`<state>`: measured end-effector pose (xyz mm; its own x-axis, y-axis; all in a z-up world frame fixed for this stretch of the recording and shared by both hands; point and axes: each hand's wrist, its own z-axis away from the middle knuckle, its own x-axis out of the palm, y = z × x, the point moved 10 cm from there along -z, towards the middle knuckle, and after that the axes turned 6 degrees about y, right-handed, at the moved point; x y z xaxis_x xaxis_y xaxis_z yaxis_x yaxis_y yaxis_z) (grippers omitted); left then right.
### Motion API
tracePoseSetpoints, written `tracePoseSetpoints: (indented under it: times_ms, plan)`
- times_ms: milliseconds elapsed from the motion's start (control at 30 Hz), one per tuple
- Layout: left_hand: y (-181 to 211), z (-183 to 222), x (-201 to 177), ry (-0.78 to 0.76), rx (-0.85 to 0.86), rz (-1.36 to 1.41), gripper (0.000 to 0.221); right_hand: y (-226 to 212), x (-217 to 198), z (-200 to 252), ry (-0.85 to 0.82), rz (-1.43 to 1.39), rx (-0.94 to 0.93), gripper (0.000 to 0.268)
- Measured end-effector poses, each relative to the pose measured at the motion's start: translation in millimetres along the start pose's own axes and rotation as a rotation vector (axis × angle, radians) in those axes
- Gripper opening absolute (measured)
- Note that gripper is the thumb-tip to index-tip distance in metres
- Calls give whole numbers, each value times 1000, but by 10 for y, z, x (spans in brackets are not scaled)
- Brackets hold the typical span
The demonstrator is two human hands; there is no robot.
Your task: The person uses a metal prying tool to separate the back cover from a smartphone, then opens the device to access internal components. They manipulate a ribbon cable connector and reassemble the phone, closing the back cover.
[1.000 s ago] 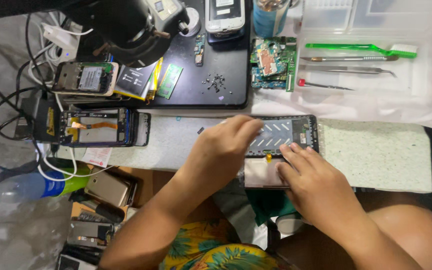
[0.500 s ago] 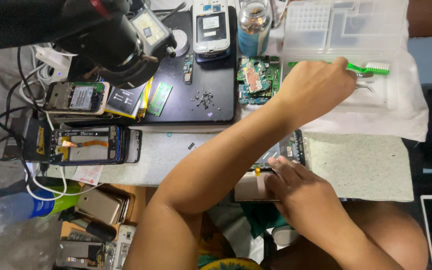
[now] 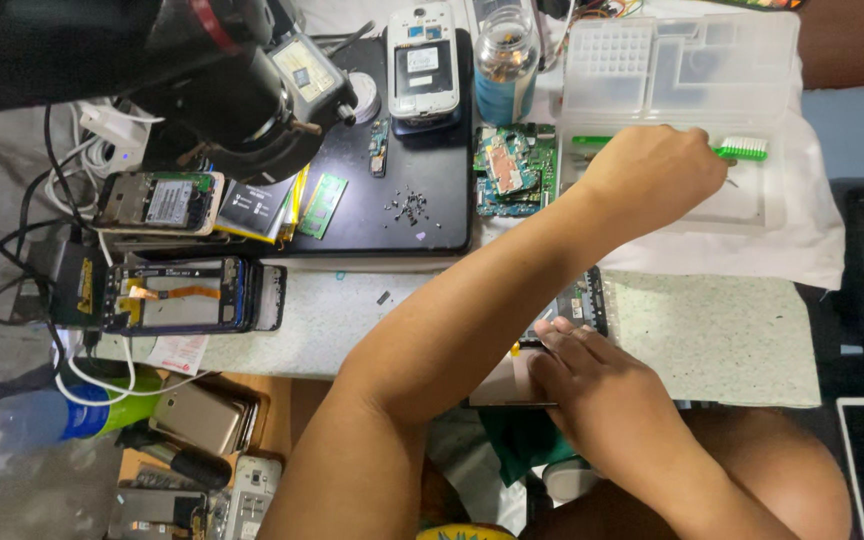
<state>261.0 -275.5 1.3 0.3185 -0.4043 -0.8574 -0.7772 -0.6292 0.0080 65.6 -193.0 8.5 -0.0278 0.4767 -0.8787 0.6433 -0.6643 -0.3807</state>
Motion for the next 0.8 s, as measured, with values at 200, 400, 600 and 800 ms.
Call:
tracePoseSetpoints:
  times_ms: [200,400,600,800]
  plan:
    - [-39,-22,-15,-1,10,-12,10,11,6,-10,-6,-5,29,40]
    - [-405,18,-426,219,-254,470,17,-27,-34,-12,-4,12,-11,41]
    - [-797,462,-506,244,-721,1204,24,-23,-21,-17,-39,34,7,39]
    - [-582,1351,-699,-9,-787,1468,42,-32,-23,-22,-25,12,-6,46]
